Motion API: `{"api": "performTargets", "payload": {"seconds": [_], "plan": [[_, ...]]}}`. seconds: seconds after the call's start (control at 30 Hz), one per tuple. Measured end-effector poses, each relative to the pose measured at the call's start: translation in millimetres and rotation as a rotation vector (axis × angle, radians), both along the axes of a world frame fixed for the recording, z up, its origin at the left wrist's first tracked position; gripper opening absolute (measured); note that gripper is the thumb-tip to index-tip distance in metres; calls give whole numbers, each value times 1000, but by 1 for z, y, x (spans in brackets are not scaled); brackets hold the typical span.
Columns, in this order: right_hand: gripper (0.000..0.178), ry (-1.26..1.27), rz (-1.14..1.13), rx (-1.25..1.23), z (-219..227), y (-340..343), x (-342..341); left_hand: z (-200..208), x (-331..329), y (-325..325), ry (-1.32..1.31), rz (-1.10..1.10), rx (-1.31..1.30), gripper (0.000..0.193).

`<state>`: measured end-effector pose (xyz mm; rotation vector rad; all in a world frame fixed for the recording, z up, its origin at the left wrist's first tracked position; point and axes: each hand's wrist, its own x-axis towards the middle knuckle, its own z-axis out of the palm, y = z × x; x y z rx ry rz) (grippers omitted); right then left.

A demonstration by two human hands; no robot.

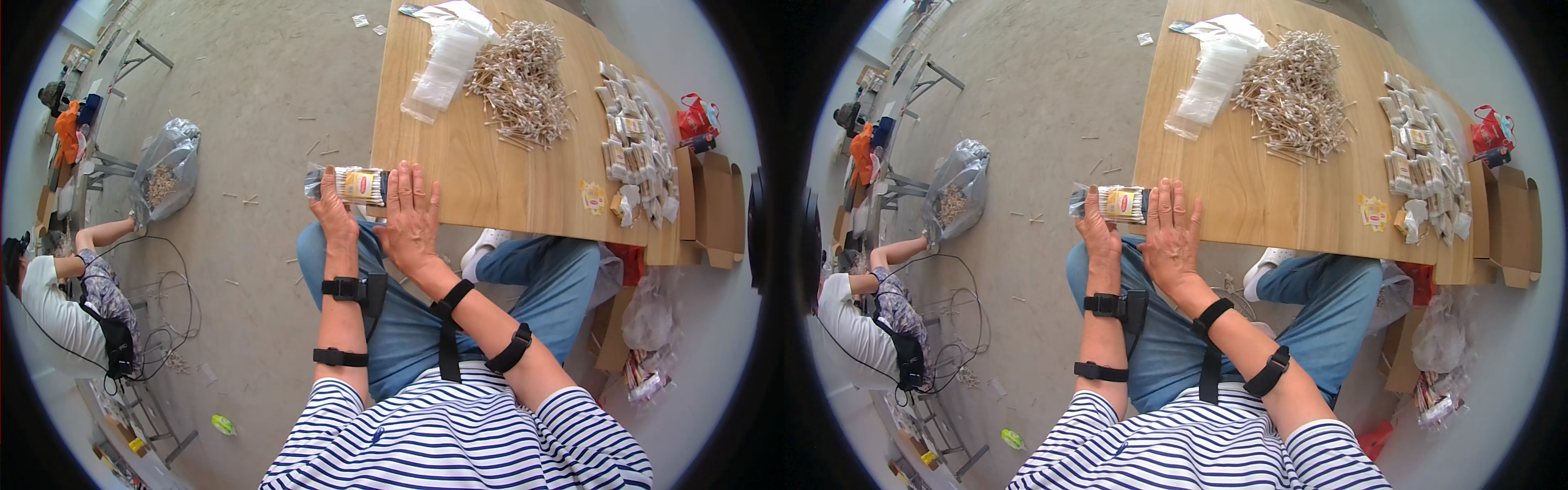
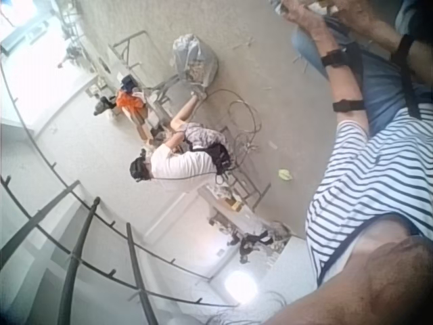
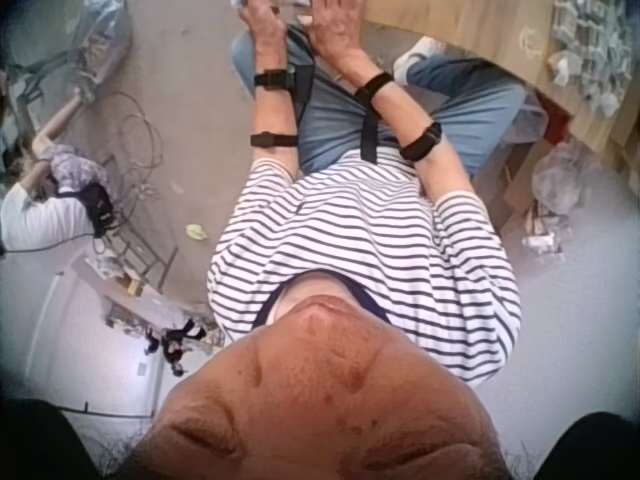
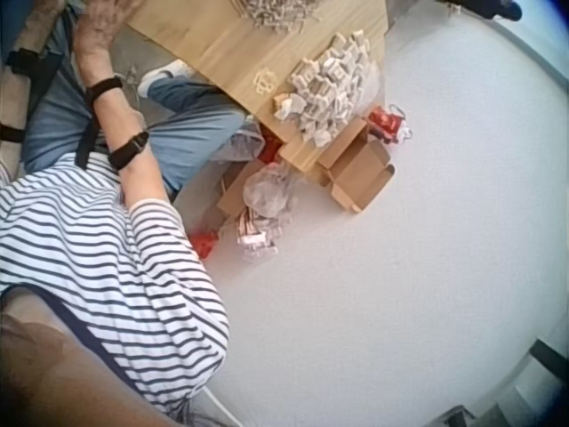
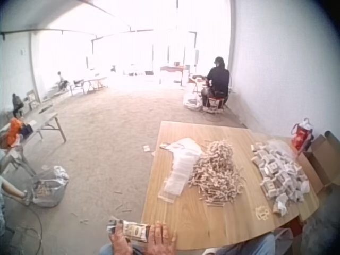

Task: The person is aligning cotton swabs and placing them into a small plastic package.

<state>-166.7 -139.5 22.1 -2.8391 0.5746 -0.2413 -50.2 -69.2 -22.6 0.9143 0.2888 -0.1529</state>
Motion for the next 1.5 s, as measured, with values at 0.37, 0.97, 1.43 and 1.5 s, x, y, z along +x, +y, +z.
{"api": "performTargets", "payload": {"seconds": [0.37, 0.97, 1.43, 1.5], "plan": [[108, 29, -28, -42, 2, 8, 7, 2, -2, -1, -16, -9, 9, 15], [103, 31, -13, -10, 1, 4, 11, 2, -2, 1, -9, -44, -19, 11], [100, 34, -4, 14, 3, 3, 10, 5, 1, 5, 198, -110, -70, 14], [101, 32, -10, 9, 3, 1, 9, 10, 2, 3, 160, -153, -101, 17]]}}
